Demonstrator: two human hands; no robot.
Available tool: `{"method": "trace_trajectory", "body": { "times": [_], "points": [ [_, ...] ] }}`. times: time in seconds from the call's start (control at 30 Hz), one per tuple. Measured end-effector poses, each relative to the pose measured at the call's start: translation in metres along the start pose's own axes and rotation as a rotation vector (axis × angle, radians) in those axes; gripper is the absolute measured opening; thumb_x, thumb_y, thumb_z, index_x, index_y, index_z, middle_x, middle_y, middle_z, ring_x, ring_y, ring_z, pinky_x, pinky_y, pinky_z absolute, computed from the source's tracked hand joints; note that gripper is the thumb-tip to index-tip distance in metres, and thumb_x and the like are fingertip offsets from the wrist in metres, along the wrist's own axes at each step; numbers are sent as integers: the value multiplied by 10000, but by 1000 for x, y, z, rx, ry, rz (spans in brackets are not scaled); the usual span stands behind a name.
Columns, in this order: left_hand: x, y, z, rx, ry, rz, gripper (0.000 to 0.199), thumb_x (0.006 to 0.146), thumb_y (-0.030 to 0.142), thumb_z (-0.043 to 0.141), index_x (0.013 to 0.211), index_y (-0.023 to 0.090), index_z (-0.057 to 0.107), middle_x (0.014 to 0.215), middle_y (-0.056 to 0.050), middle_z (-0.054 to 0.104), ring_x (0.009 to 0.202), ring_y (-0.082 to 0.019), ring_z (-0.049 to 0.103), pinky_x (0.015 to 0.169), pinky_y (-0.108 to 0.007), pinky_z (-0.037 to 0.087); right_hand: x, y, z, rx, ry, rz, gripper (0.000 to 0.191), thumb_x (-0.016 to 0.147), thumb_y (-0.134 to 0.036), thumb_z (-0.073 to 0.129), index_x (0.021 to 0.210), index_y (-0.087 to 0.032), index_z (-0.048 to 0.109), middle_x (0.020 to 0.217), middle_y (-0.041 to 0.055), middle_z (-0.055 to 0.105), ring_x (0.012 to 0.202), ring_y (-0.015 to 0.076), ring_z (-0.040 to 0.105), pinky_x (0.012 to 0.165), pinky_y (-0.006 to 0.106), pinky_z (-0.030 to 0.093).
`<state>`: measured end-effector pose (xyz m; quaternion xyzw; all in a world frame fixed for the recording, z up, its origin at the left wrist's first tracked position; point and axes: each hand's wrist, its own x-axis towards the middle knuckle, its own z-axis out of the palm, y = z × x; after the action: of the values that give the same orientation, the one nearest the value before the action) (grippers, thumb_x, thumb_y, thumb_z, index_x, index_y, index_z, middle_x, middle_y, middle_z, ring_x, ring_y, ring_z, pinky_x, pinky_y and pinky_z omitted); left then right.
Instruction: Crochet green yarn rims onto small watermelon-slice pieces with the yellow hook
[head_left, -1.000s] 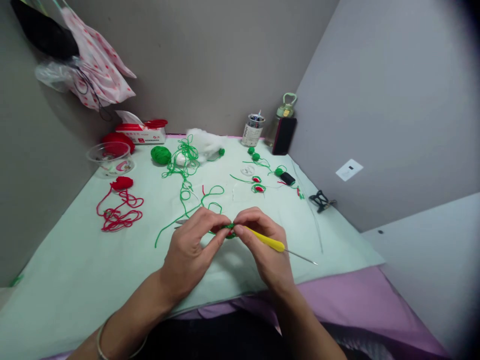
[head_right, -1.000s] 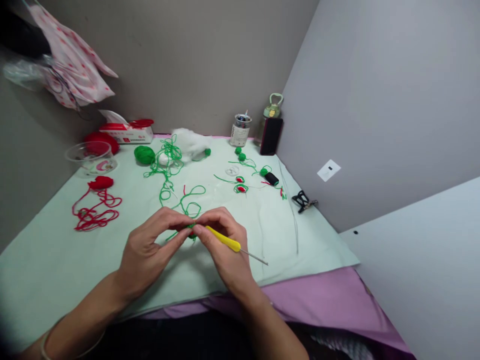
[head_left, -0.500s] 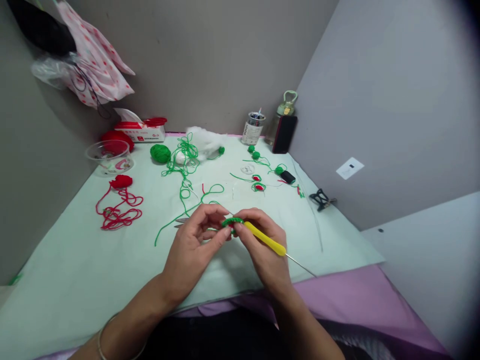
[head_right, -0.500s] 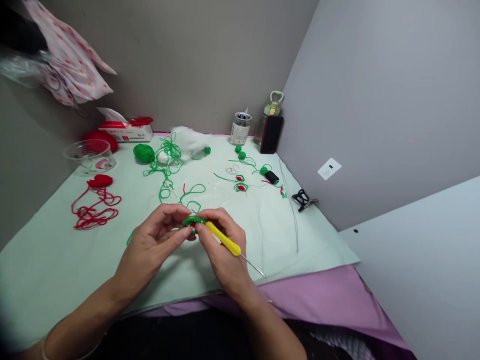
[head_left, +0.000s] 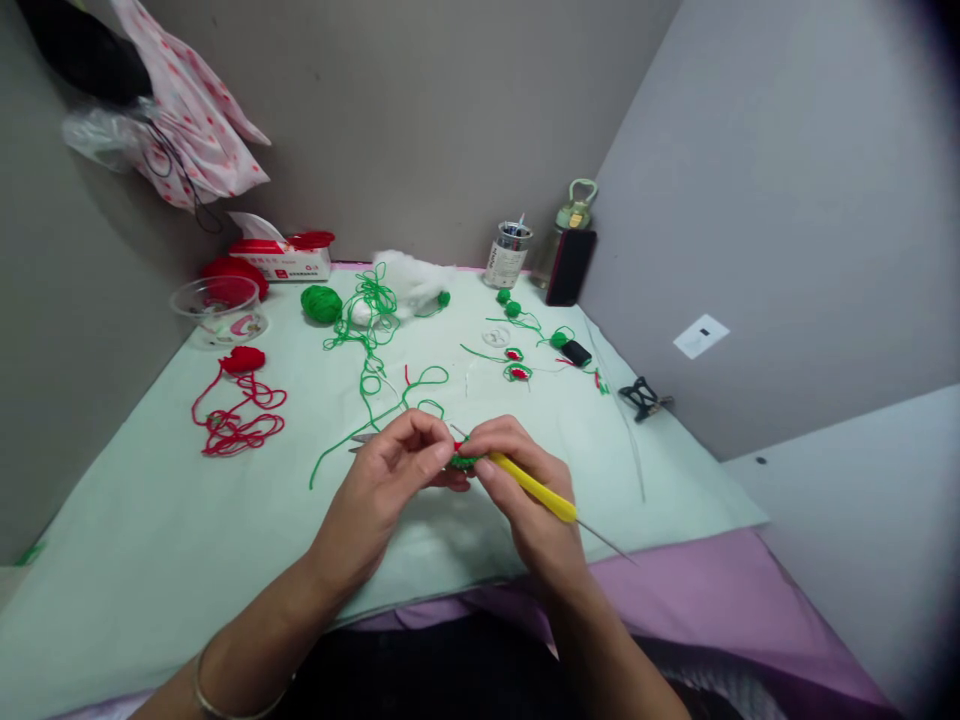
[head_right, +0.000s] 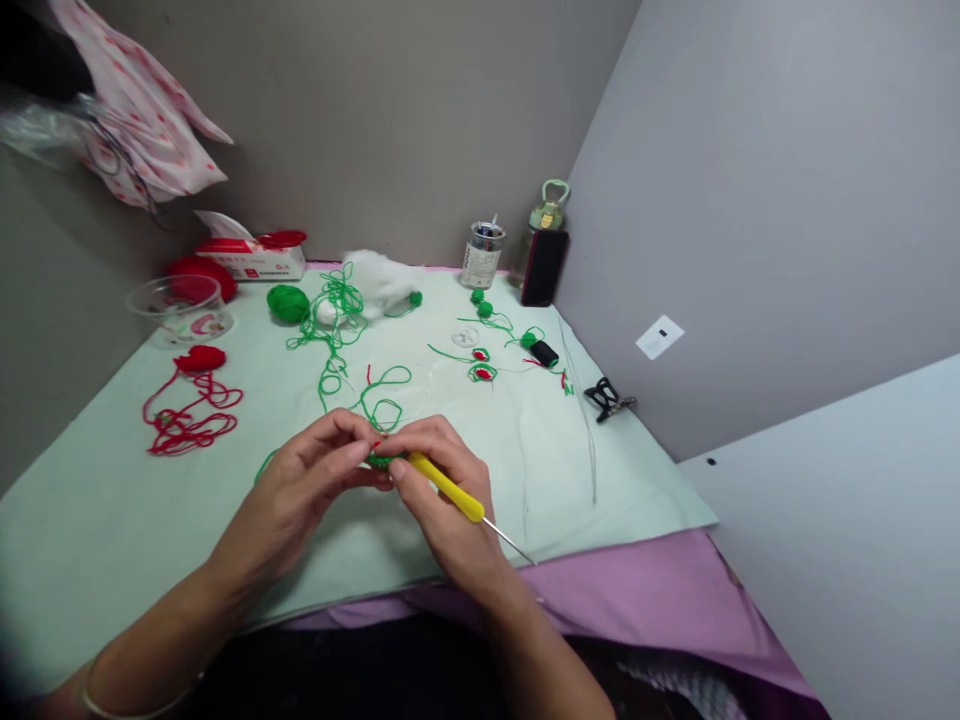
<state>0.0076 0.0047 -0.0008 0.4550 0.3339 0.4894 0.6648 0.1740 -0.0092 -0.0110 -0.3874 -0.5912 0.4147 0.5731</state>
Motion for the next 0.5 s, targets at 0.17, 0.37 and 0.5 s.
{"method": "trace_trajectory", "body": {
  "times": [0.17, 0.37, 0.5],
  "points": [
    [-1, -4, 3, 84, 55, 44, 158, 890, 232, 803, 937, 212, 654, 922, 27, 656, 862, -121, 677, 825, -234, 561, 1, 1, 4, 95, 58, 29, 84, 902, -182, 752, 912, -261, 777, 919, 23, 686, 850, 165, 658, 736, 293, 559],
    [0, 11, -6, -16, 169, 24, 254, 958, 395, 721, 816, 212, 615, 789, 37, 529, 753, -112, 584, 749, -218, 559, 2, 5, -6, 191, 45, 17, 150, 898, -119, 750, 899, -269, 765, 913, 10, 683, 861, 154, 653, 766, 287, 545],
    [0, 20, -1, -246, 65, -104, 317, 986, 484, 648, 838, 203, 657, 907, -19, 580, 894, -162, 589, 818, -295, 609, 1, 3, -11, 157, 37, -6, 141, 898, -130, 759, 898, -270, 774, 908, 16, 686, 865, 163, 652, 770, 299, 545]
  ]
}}
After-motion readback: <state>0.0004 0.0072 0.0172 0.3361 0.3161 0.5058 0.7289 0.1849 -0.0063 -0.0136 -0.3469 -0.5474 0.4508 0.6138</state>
